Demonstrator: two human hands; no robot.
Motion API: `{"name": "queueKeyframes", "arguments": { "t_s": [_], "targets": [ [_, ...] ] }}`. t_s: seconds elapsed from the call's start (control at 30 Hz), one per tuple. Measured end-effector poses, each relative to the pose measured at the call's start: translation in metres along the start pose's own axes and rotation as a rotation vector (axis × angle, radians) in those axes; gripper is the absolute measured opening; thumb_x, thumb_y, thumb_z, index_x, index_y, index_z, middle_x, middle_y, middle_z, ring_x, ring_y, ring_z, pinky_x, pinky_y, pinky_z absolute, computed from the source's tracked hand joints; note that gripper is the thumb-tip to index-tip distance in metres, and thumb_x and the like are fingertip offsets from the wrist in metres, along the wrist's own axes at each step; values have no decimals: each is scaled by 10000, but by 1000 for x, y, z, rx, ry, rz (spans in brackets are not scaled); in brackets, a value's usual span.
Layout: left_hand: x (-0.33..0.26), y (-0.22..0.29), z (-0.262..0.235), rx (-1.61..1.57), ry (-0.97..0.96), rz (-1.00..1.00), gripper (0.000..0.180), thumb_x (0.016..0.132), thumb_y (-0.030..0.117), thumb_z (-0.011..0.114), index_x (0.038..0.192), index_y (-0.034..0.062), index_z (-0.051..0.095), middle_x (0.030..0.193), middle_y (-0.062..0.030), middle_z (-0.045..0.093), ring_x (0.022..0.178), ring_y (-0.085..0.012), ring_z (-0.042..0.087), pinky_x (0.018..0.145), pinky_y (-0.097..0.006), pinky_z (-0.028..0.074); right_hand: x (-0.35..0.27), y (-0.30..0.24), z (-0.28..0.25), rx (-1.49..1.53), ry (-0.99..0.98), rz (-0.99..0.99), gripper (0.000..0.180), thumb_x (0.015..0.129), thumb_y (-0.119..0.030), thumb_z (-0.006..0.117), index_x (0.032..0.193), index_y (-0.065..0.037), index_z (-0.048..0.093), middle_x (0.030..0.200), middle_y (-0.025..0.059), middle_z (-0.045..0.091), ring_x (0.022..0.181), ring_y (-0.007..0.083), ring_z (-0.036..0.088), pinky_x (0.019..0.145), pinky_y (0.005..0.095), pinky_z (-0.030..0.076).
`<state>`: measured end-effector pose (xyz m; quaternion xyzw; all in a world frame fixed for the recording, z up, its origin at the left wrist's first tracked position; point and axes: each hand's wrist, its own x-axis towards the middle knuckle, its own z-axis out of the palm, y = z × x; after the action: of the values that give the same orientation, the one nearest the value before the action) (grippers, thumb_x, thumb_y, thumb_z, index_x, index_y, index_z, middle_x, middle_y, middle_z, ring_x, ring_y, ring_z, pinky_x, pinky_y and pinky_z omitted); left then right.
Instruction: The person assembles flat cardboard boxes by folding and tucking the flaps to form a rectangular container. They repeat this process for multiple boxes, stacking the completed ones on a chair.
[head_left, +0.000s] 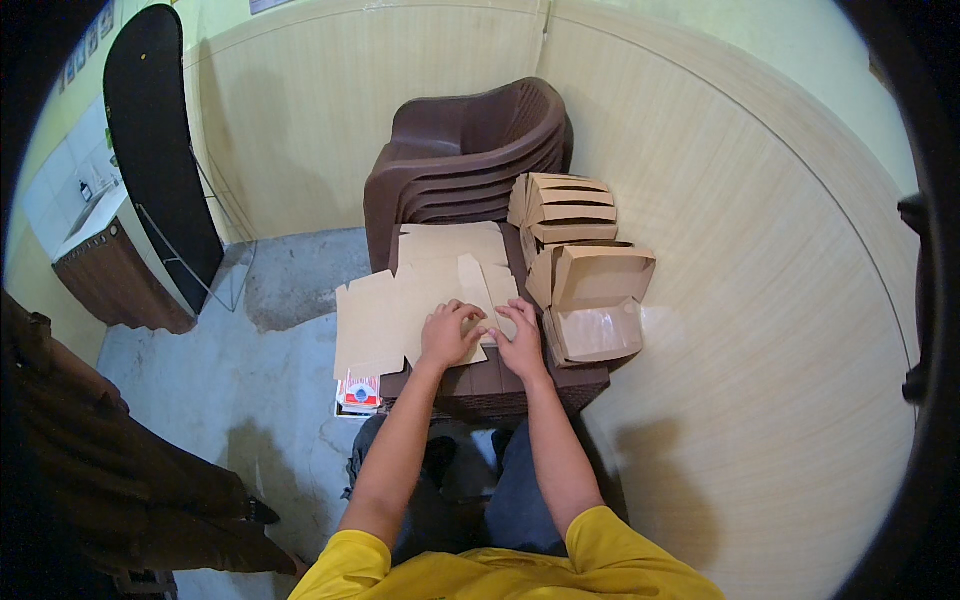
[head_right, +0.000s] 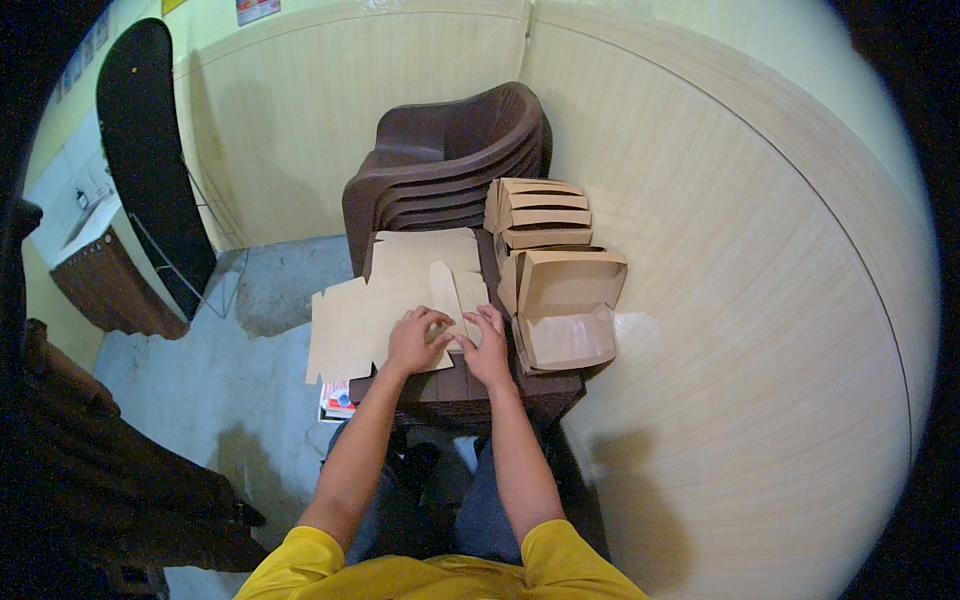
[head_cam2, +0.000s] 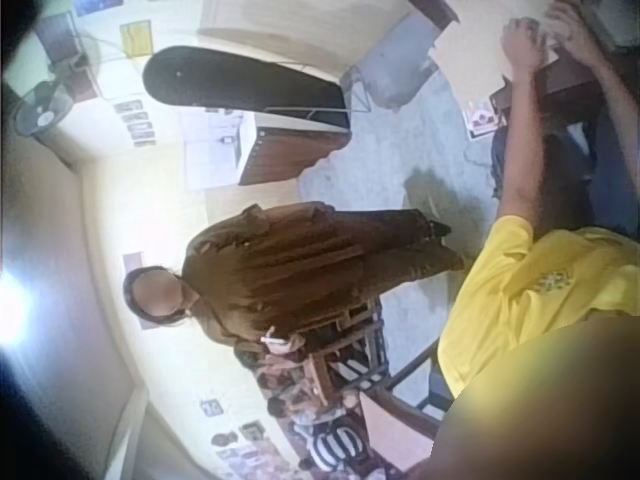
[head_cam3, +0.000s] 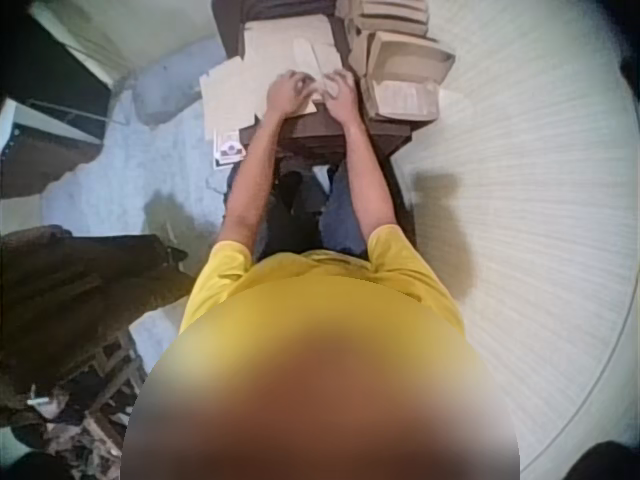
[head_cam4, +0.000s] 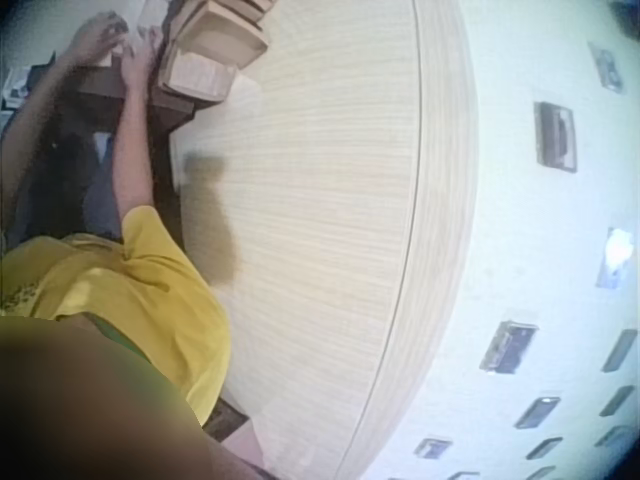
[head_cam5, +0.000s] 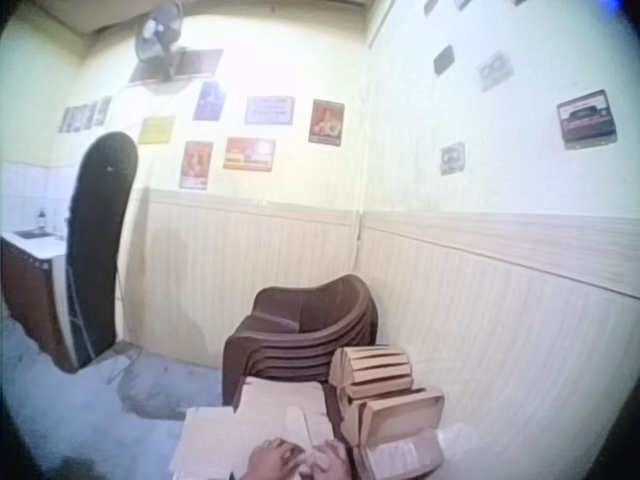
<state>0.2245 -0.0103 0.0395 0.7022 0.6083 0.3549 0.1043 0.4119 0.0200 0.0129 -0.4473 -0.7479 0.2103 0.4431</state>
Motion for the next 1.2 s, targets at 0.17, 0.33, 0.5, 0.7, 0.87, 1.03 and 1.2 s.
{"name": "queueKeyframes", "arguments": {
  "t_s": [0.17,0.33,0.5,0.7,0.87,1.03,1.2],
  "targets": [
    [7,-11,-5,-63,-108,17,200,840,258,857,1027,204,809,1139,-70,702,1125,-338,648,1002,-462,517,1,-7,-3,7,-15,88,639,790,-191,929,1333,-11,645,1454,202,526,1419,407,494,1186,474,426],
    [6,-11,-2,-100,-101,17,167,842,232,845,1004,203,815,1148,-71,699,1151,-331,639,1016,-453,512,4,-10,-3,0,-53,91,689,772,-146,934,1367,-33,607,1465,195,506,1407,397,502,1187,473,426],
    [3,-12,-4,-111,-136,17,164,849,237,837,1011,213,824,1173,-64,695,1156,-319,638,1019,-445,509,10,-6,-8,94,-68,105,701,743,33,877,1352,-88,550,1505,179,476,1403,376,505,1203,451,407],
    [6,-11,-8,-182,-174,-67,211,906,262,798,1095,169,813,1201,-86,689,1115,-323,657,997,-462,527,9,10,-9,158,-56,103,653,756,82,819,1322,-86,539,1479,161,517,1378,343,528,1188,425,409],
    [4,-5,1,-69,2,-130,287,949,286,764,1204,156,789,1289,-105,667,1135,-331,677,1003,-463,544,5,13,-5,119,6,157,480,867,-29,775,1302,-51,572,1361,163,614,1311,317,581,1151,416,434],
    [3,-11,-11,-31,-49,-10,295,927,259,796,1210,174,801,1295,-92,678,1143,-337,693,992,-452,562,17,-4,-2,1,56,211,424,944,-123,740,1329,-39,583,1285,166,674,1270,335,611,1120,432,456],
    [-17,-3,-39,-37,-145,-49,291,904,333,816,1161,197,823,1191,-58,723,1109,-304,711,945,-438,568,33,-12,4,-258,-1,127,517,901,-203,787,1362,-50,610,1206,110,713,1214,337,589,1046,482,465]
  ]
}}
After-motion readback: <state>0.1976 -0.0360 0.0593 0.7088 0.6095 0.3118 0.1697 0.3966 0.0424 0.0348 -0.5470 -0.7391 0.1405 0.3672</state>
